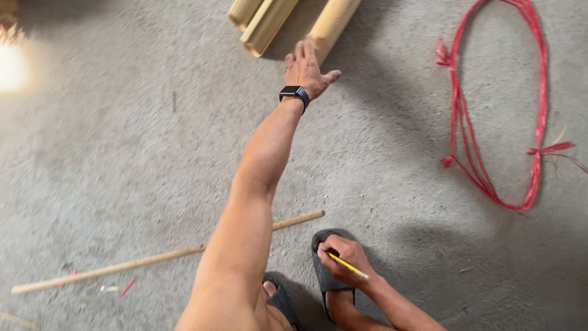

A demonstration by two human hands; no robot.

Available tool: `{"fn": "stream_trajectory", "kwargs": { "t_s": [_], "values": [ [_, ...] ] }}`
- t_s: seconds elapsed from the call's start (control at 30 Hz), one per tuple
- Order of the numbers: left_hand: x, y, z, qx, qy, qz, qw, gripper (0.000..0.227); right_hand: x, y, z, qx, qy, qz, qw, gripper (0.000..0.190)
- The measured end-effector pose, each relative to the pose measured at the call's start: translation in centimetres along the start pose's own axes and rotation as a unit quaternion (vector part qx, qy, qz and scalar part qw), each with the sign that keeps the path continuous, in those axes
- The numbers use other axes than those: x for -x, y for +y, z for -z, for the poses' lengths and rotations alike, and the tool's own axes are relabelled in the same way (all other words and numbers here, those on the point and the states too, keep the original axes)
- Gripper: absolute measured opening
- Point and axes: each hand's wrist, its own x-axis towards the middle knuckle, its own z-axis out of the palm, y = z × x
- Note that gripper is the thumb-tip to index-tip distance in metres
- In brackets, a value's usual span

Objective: The person sits on the floor and uses a pencil and a wooden ruler to measure and mark lines on long bamboo poles. They repeatedly pick up a pole, align the ruler, draw a line, and then place the pole back into a stack.

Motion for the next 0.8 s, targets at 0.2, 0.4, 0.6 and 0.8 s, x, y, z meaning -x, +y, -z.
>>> {"fn": "stream_trajectory", "kwargs": {
  "t_s": [0.2, 0.4, 0.6, 0.8],
  "values": [
    [-2.3, -0.9, -2.5, -0.03, -0.102, 0.085, 0.991, 0.071, -0.1, 0.4, 0.7, 0.026, 0.008, -0.045, 0.999, 0.017],
    [13.5, -9.8, 5.0, 0.628, -0.504, -0.045, 0.591, 0.067, 0.3, 0.2, 0.0, 0.015, 0.002, -0.033, 0.999, 0.013],
    [21.1, -9.5, 7.6, 0.553, -0.428, 0.112, 0.706, 0.072, 0.7, -1.9, -1.0, 0.009, 0.08, 0.059, 0.995, 0.01],
    [30.6, -12.4, 9.5, 0.246, -0.272, 0.106, 0.924, 0.057, 0.7, -3.4, -2.0, -0.043, 0.096, 0.034, 0.994, 0.011]
  ]
}}
